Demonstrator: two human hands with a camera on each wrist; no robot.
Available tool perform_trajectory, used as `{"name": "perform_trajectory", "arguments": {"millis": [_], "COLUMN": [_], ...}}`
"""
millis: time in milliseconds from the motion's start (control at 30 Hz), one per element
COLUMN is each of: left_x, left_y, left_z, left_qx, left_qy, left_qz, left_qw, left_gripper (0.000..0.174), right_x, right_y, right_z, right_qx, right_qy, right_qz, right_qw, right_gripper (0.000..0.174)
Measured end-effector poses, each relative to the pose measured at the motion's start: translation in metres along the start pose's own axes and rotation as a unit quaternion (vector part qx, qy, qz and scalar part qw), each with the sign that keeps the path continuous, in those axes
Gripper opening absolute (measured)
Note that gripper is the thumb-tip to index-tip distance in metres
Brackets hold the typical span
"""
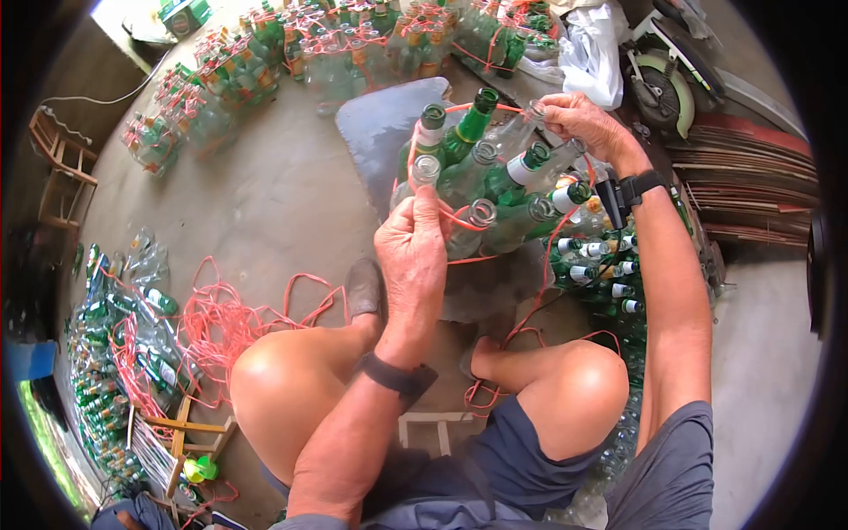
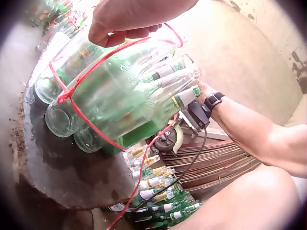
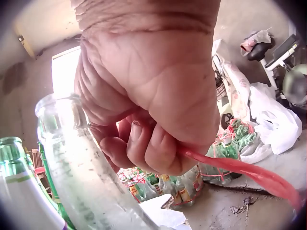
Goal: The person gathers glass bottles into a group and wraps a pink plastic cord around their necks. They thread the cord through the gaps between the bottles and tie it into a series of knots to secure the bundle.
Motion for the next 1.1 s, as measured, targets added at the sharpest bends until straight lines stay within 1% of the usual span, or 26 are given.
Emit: {"name": "perform_trajectory", "arguments": {"millis": [67, 100, 133, 167, 200, 267, 300, 367, 400, 433, 467, 533, 667, 733, 767, 800, 833, 867, 967, 1000, 1033, 1067, 1100], "left_x": [-0.002, -0.003, -0.005, -0.007, -0.009, -0.012, -0.014, -0.017, -0.019, -0.021, -0.021, -0.022, -0.026, -0.025, -0.023, -0.021, -0.020, -0.021, -0.021, -0.021, -0.022, -0.021, -0.021], "left_y": [0.000, -0.001, -0.001, -0.001, 0.000, -0.001, -0.002, -0.005, -0.009, -0.012, -0.012, -0.013, -0.016, -0.017, -0.014, -0.013, -0.013, -0.012, -0.013, -0.014, -0.014, -0.015, -0.015], "left_z": [0.002, 0.002, 0.002, 0.001, 0.002, 0.003, 0.005, 0.006, 0.006, 0.006, 0.005, 0.005, 0.002, 0.003, -0.002, -0.004, -0.005, -0.008, -0.007, -0.005, -0.004, -0.004, -0.004], "left_qx": [0.009, 0.007, 0.005, 0.004, 0.028, 0.052, 0.065, 0.079, 0.065, 0.051, 0.050, 0.114, 0.147, 0.212, 0.212, 0.234, 0.256, 0.255, 0.277, 0.293, 0.308, 0.308, 0.305], "left_qy": [-0.005, -0.004, -0.002, 0.001, -0.011, -0.021, -0.033, -0.044, -0.058, -0.073, -0.072, -0.096, -0.104, -0.145, -0.144, -0.176, -0.208, -0.208, -0.216, -0.224, -0.233, -0.233, -0.245], "left_qz": [-0.010, -0.006, -0.001, -0.004, -0.008, -0.017, -0.029, -0.043, -0.062, -0.081, -0.083, -0.092, -0.101, -0.105, -0.105, -0.110, -0.115, -0.116, -0.113, -0.109, -0.105, -0.105, -0.101], "left_qw": [1.000, 1.000, 1.000, 1.000, 1.000, 0.998, 0.997, 0.995, 0.994, 0.993, 0.993, 0.985, 0.978, 0.961, 0.961, 0.950, 0.937, 0.937, 0.929, 0.923, 0.916, 0.916, 0.915], "left_gripper": [0.042, 0.039, 0.036, 0.036, 0.032, 0.029, 0.025, 0.025, 0.027, 0.032, 0.032, 0.041, 0.040, 0.042, 0.042, 0.043, 0.043, 0.043, 0.039, 0.038, 0.036, 0.036, 0.035], "right_x": [0.001, -0.005, -0.007, -0.009, -0.012, -0.020, -0.025, -0.030, -0.035, -0.039, -0.043, -0.043, -0.051, -0.053, -0.055, -0.058, -0.064, -0.069, -0.078, -0.082, -0.089, -0.093, -0.095], "right_y": [0.001, 0.001, 0.000, 0.000, 0.001, -0.002, -0.004, -0.005, -0.008, -0.012, -0.014, -0.014, -0.018, -0.017, -0.016, -0.016, -0.016, -0.016, -0.009, -0.011, -0.012, -0.013, -0.015], "right_z": [0.009, 0.007, 0.009, 0.010, 0.010, 0.014, 0.016, 0.021, 0.019, 0.018, 0.018, 0.027, 0.030, 0.035, 0.037, 0.034, 0.031, 0.029, 0.037, 0.033, 0.028, 0.025, 0.023], "right_qx": [0.024, 0.053, 0.053, 0.066, 0.079, 0.095, 0.109, 0.117, 0.119, 0.153, 0.186, 0.201, 0.235, 0.228, 0.220, 0.220, 0.185, 0.149, 0.114, 0.113, 0.085, 0.058, 0.058], "right_qy": [0.036, 0.020, 0.018, 0.027, 0.037, 0.028, 0.022, 0.023, 0.023, 0.005, -0.012, -0.008, 0.000, 0.008, 0.017, 0.017, 0.012, 0.006, 0.018, 0.018, 0.015, 0.012, 0.012], "right_qz": [0.004, -0.010, -0.008, 0.014, 0.036, 0.043, 0.069, 0.111, 0.113, 0.119, 0.124, 0.126, 0.137, 0.137, 0.136, 0.137, 0.137, 0.138, 0.124, 0.124, 0.128, 0.133, 0.132], "right_qw": [0.999, 0.998, 0.998, 0.997, 0.996, 0.994, 0.991, 0.987, 0.986, 0.981, 0.975, 0.971, 0.962, 0.964, 0.966, 0.966, 0.973, 0.979, 0.986, 0.986, 0.988, 0.989, 0.989], "right_gripper": [0.023, 0.023, 0.023, 0.024, 0.025, 0.028, 0.028, 0.028, 0.028, 0.027, 0.028, 0.026, 0.023, 0.024, 0.025, 0.025, 0.026, 0.030, 0.032, 0.032, 0.034, 0.035, 0.035]}}
Point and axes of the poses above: each hand's wrist, its own x-axis towards the middle knuckle, its own y-axis out of the back of the hand, z = x × y, the point moved 5 cm from there along x, towards the middle knuckle, and after that the axes turned 7 degrees about -y, right-handed, at the moved point
